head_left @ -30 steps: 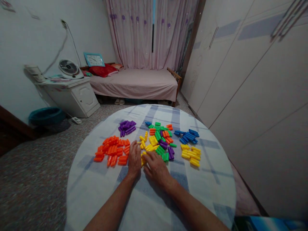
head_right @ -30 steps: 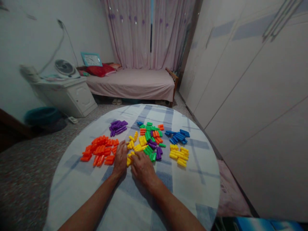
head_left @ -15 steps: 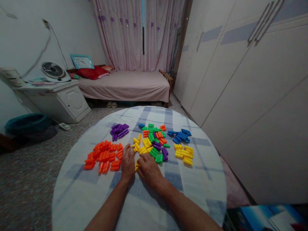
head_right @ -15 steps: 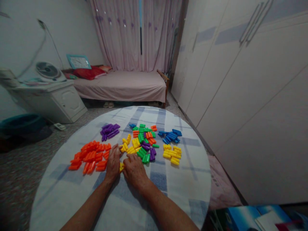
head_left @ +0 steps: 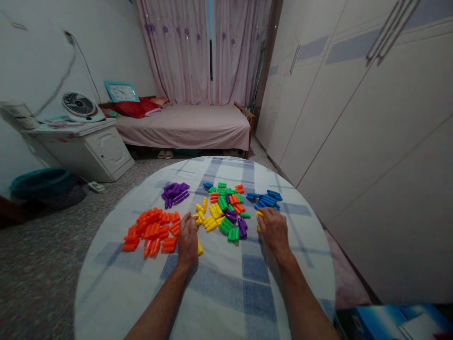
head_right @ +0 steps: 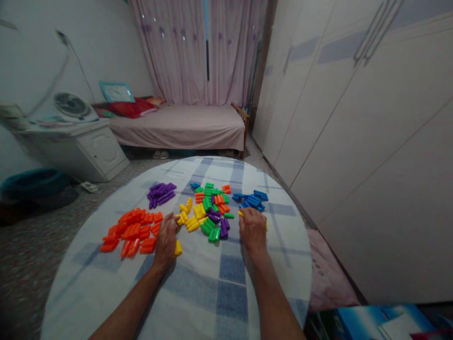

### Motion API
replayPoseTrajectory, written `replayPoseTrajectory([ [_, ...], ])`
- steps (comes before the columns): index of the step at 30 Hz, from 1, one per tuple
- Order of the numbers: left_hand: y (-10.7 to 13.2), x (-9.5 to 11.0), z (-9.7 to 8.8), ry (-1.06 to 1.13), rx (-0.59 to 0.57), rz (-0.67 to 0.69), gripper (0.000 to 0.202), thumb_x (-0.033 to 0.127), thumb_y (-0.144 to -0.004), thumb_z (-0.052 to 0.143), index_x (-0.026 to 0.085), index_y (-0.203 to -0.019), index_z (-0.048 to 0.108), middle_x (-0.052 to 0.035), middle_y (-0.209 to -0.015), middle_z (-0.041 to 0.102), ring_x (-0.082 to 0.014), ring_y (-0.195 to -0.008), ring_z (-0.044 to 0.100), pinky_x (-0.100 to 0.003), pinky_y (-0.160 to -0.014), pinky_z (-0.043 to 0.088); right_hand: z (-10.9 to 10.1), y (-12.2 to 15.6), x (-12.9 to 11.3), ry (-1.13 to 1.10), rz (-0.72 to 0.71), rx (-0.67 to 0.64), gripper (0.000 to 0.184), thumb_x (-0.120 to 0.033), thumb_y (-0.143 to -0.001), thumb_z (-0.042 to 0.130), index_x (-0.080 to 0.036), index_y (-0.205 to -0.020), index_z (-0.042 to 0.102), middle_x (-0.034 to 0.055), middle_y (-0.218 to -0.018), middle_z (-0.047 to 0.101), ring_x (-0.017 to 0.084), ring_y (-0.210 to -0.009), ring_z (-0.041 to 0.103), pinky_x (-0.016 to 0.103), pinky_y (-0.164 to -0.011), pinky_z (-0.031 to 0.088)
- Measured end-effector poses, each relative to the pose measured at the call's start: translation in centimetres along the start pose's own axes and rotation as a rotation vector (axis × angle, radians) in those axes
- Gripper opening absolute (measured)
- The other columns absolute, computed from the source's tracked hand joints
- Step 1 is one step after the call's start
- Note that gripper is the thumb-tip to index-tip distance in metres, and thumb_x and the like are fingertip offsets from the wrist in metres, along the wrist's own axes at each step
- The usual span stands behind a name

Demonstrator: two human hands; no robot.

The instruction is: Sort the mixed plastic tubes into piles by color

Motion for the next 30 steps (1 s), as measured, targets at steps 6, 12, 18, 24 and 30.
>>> replayPoseTrajectory([
  [6, 0.0, 0.1, -0.1, -0.006, -0.004, -0.008, 0.043, 0.046, -0.091, 0.032, 0.017, -0.106, 0.060, -0.0109, -0.133, 0.046, -0.0216, -0.126, 0.041, -0.041, -0.110, 0.030, 0.6, 0.7, 1.6, 0.089, 0.068, -0.075, 0.019, -0.018, -0.084, 0.049, -0.021, -0.097, 0.063, 0.0055, -0.100, 0.066, 0.020, -0.094, 0.055, 0.032, -0.081, 0.032],
  [12, 0.1, 0.5, -0.1, -0.002, 0.013, -0.027, 0.042, 0.044, -0.092, 0.031, 0.016, -0.106, 0.059, -0.0113, -0.130, 0.049, -0.0208, -0.125, 0.042, -0.040, -0.111, 0.027, 0.4, 0.6, 1.1, 0.058, 0.059, -0.053, 0.019, -0.024, -0.084, 0.053, -0.021, -0.100, 0.063, 0.0062, -0.104, 0.064, 0.023, -0.101, 0.053, 0.037, -0.086, 0.033],
  [18, 0.2, 0.8, -0.1, 0.025, 0.022, -0.041, 0.041, 0.044, -0.092, 0.032, 0.017, -0.106, 0.059, -0.0106, -0.128, 0.050, -0.0199, -0.126, 0.042, -0.039, -0.111, 0.027, 0.5, 1.7, -4.9, -0.252, -0.180, -0.024, 0.021, -0.021, -0.086, 0.052, -0.018, -0.106, 0.060, 0.0085, -0.107, 0.063, 0.022, -0.104, 0.053, 0.037, -0.090, 0.039],
  [24, 0.2, 0.5, -0.2, 0.081, 0.012, -0.060, 0.043, 0.047, -0.092, 0.031, 0.018, -0.109, 0.057, -0.0110, -0.134, 0.046, -0.0208, -0.123, 0.045, -0.039, -0.105, 0.037, 3.7, 5.5, -13.7, -0.449, -0.539, -0.297, 0.043, -0.017, -0.079, 0.059, -0.019, -0.121, 0.050, 0.0101, -0.124, 0.055, 0.023, -0.113, 0.049, 0.038, -0.094, 0.042],
  [30, 0.3, 0.3, -0.3, 0.155, -0.002, -0.146, 0.048, 0.052, -0.090, 0.032, 0.018, -0.119, 0.052, -0.0123, -0.134, 0.046, -0.0201, -0.103, 0.058, -0.036, -0.086, 0.051, 5.3, 6.6, -15.7, -0.464, -0.559, -0.390, 0.043, -0.017, -0.078, 0.060, -0.017, -0.119, 0.048, 0.0113, -0.123, 0.055, 0.022, -0.114, 0.048, 0.038, -0.094, 0.040],
])
Point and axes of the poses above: each hand's wrist, its own y-axis away from the middle knuckle, its own z-axis out of the palm, x = y × z, the point moved 4 cm from there along -y, towards the middle knuckle
